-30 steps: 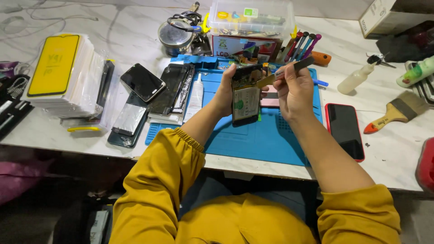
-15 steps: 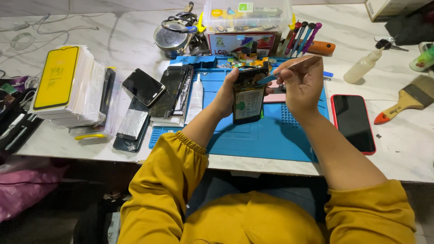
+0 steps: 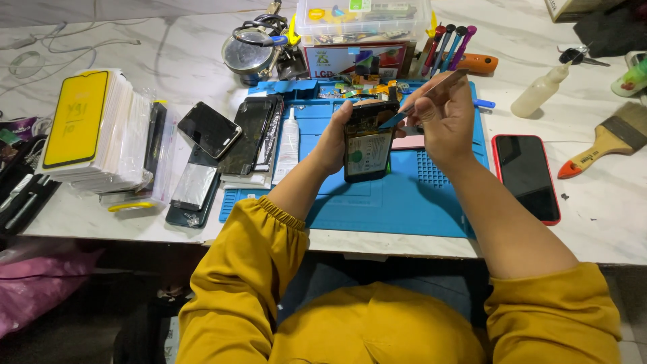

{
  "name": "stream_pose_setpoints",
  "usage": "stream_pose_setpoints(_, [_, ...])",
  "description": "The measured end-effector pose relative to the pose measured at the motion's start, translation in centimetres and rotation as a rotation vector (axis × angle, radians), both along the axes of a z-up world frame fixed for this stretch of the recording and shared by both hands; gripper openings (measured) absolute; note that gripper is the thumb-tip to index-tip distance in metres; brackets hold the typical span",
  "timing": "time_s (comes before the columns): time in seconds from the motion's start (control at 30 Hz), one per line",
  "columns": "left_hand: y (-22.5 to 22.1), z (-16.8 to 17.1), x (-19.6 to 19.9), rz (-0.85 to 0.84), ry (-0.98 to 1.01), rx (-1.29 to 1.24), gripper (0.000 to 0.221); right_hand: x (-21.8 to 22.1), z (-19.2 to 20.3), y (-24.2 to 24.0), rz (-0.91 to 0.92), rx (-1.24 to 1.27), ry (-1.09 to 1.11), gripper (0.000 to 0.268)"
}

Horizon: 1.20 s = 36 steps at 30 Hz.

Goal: Disassembling a mobile phone to remove the battery and access internal components using specialized repair tools

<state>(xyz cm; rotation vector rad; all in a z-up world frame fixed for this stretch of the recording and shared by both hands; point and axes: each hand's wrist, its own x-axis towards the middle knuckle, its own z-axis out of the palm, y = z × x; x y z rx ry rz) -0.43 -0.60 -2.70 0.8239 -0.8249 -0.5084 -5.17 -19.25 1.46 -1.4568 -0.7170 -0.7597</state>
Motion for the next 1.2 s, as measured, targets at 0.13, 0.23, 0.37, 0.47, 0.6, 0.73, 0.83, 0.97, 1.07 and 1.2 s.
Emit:
stream_pose_setpoints(0.13, [-0.1,-0.9,0.8,0.042,-0.016,0.008,0.07,-0.7,0.1,0.5,0.058,-0.041,-0.032,0.027])
stream_pose_setpoints(0.23, [-0.1,-2.8,2.5,0.057,-0.015,0.003,0.068,-1.2,0.7,0.3,0.068,-0.116,-0.085,0.035])
stream_pose_setpoints(0.37, [-0.2,-4.1,3.8,0.057,-0.01,0.003,0.069,-2.2,1.8,0.9,-0.071,-0.297,-0.211,0.055])
stream_pose_setpoints(0.47, [-0.2,-3.2,3.1,0.057,0.001,0.001,0.069,-2.2,1.9,1.0,-0.078,-0.307,-0.272,0.052])
stream_pose_setpoints(0.6, [-0.1,-2.0,2.2,0.07,-0.008,0.021,0.068,-1.7,1.0,0.8,-0.104,-0.243,-0.278,0.043])
stream_pose_setpoints(0.73, [0.1,-1.6,1.9,0.067,-0.028,0.037,0.07,-1.1,0.1,0.6,-0.033,-0.085,-0.24,0.034])
stream_pose_setpoints(0.83, [0.0,-2.2,2.3,0.072,-0.042,0.056,0.071,-1.1,-0.3,1.1,0.027,-0.01,-0.2,0.029])
stream_pose_setpoints(0.97, [0.0,-2.1,1.6,0.089,-0.01,0.05,0.069,-1.4,0.0,1.9,0.05,-0.022,-0.193,0.022])
stream_pose_setpoints(1.07, [-0.1,-2.5,1.9,0.091,-0.006,0.046,0.069,-1.7,0.1,1.9,0.032,-0.043,-0.179,0.024])
stream_pose_setpoints(1.2, [-0.1,-2.5,1.7,0.103,0.005,0.04,0.067,-1.9,0.7,1.9,0.035,-0.065,-0.183,0.024])
